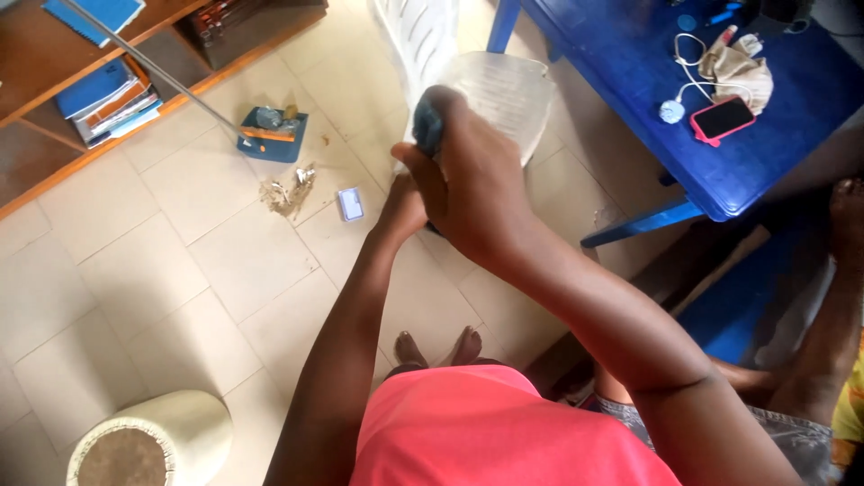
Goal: The recorder is attempting to attach or fix the handle to the brush head of a broom.
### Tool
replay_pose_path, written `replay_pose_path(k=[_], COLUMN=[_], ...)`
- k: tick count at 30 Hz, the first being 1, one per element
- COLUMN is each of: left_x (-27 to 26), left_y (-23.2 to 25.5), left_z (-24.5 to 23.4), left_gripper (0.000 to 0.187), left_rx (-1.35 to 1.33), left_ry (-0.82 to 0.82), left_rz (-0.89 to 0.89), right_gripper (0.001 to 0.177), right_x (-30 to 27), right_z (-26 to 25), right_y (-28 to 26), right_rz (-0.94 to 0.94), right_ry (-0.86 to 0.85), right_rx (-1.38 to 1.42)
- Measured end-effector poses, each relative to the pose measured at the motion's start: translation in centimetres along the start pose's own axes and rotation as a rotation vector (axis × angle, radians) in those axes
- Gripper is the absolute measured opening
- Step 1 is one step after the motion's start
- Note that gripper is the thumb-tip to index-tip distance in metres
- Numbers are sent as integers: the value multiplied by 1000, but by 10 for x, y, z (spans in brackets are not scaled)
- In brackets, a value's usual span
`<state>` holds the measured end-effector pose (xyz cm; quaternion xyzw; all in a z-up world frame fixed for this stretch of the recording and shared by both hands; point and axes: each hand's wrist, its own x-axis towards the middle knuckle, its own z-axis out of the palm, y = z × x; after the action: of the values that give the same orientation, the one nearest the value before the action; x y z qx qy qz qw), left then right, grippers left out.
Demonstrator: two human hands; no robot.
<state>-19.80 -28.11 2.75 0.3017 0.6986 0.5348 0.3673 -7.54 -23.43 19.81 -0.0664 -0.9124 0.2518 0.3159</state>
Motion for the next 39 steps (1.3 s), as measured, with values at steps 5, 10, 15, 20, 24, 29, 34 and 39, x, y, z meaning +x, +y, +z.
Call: replay_pose_path(k=[5,10,15,20,24,29,34,39], left_x=[-1,-28,-55,-65,-75,-61,-58,-67], left_y=[-36,-42,-45,-82,-100,-139,-145,-115], left_z=[-26,-56,-94,-126,-145,-156,-165,-166], left_gripper=[27,15,14,18,17,14,12,35], left_rx=[215,39,149,163,205,210,267,-104], left_ry=[-37,-79,-27,-23,59,146,251,237], left_rz=[153,292,229,159,105,40,-27,-103], right_gripper=[49,40,45,45,46,56,53,48], right_x=[15,40,63,69,64,57,50,42], right_z=[-7,-20,4,65,104,127,145,152], right_y=[-29,-53,-51,-18,-35,-73,-87,-99], right_rz=[-103,-186,-97,-324,-88,-85,-163,-222], right_ry=[122,87,-27,20,-98,-119,-247,-265], right_rx=[-98,91,232,197,283,224,250,208])
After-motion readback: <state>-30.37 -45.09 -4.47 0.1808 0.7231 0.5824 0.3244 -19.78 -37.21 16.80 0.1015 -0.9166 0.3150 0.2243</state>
